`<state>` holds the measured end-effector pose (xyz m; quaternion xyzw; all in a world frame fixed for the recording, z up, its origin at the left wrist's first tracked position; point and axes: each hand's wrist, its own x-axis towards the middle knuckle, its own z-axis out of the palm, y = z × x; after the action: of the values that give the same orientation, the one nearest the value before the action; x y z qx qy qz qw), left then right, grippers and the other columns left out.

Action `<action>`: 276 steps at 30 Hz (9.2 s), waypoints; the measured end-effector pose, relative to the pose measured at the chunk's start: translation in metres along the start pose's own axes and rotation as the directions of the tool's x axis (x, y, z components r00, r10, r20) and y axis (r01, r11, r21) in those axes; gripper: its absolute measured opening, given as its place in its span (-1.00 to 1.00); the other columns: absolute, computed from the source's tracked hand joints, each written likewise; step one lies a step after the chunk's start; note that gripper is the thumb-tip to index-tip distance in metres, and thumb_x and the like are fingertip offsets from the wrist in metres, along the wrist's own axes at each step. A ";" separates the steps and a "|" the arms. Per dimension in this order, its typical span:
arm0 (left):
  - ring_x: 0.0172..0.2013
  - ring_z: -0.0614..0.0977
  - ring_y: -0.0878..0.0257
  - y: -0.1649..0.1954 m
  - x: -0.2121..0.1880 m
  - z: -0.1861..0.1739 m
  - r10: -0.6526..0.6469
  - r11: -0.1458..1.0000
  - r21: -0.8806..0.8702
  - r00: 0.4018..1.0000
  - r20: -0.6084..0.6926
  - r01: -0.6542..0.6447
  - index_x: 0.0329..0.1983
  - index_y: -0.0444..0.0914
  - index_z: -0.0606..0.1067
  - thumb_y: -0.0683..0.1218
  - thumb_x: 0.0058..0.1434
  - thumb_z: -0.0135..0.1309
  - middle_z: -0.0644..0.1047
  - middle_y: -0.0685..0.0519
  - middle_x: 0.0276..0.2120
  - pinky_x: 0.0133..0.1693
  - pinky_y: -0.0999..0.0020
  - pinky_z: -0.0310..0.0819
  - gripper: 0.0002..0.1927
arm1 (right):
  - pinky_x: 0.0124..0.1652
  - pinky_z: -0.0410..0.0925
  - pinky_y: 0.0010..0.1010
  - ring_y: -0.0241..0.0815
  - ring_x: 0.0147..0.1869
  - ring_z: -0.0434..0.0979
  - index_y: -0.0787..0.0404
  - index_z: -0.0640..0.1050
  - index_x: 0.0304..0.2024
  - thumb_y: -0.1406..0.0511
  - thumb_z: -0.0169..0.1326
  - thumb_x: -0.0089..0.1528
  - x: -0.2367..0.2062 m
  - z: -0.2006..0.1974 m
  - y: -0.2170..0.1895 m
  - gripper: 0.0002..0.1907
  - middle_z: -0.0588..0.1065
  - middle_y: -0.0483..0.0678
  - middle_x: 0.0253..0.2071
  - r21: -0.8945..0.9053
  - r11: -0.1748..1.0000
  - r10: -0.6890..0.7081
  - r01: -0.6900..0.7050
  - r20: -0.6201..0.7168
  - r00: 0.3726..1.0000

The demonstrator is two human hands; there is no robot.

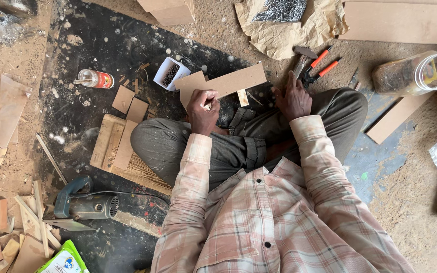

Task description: The person sits on the floor and assembles small wooden boxes by hammering nails into pre-cut wooden pieces. They use a hammer and pliers to drive and adjust nails, occasionally flipping the pieces to work on different sides.

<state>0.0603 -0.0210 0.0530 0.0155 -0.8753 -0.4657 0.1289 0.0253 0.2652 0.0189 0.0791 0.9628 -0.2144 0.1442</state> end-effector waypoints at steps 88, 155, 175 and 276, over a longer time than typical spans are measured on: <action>-0.16 0.70 0.05 -0.007 -0.003 0.043 0.085 0.993 0.085 0.996 -0.010 -0.084 0.00 -0.33 0.36 -0.29 0.23 0.21 0.65 0.02 -0.23 -0.12 0.20 0.57 -0.66 | -0.35 0.46 -0.13 0.12 -0.33 0.60 0.14 0.25 0.50 0.15 0.09 0.42 -0.090 -0.052 -0.036 -0.36 0.56 0.13 -0.19 0.067 0.797 -0.581 0.600 -0.188 0.792; 0.05 0.62 -0.01 -0.008 -0.006 0.052 0.002 0.996 0.090 0.999 0.053 -0.007 0.28 -0.30 0.39 -0.36 0.23 0.16 0.55 -0.16 0.09 0.01 0.20 0.61 -0.47 | -0.43 0.42 -0.15 0.08 -0.37 0.58 0.13 0.27 0.50 0.22 0.12 0.41 -0.090 -0.059 -0.046 -0.37 0.56 0.06 -0.26 -0.082 0.789 -0.614 0.609 -0.155 0.774; 0.30 0.32 0.01 -0.005 0.006 0.047 0.006 0.934 0.354 0.992 0.128 -0.051 0.29 -0.27 0.40 -0.19 0.08 0.33 0.40 0.02 0.20 0.19 -0.09 0.24 -0.32 | -0.61 0.40 -0.20 0.02 -0.51 0.59 0.19 0.31 0.45 0.17 0.09 0.38 -0.082 -0.061 -0.050 -0.39 0.62 0.14 -0.14 -0.196 0.780 -0.601 0.594 0.026 0.799; -0.13 0.69 -0.23 -0.018 0.004 -0.008 -0.494 0.806 0.509 0.817 0.296 0.303 0.36 -0.59 0.11 0.00 0.19 0.29 0.55 -0.42 -0.07 -0.15 0.05 0.66 -0.10 | -0.50 0.22 -0.61 -0.48 -0.47 0.31 0.25 0.27 0.49 0.05 0.02 0.46 -0.077 -0.013 0.010 -0.34 0.40 -0.20 -0.38 0.744 0.659 -0.041 0.106 -0.106 0.994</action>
<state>0.0562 -0.0379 0.0434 0.1329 -0.9398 -0.2648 -0.1703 0.0973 0.2730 0.0498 0.1008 0.7971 -0.5932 0.0517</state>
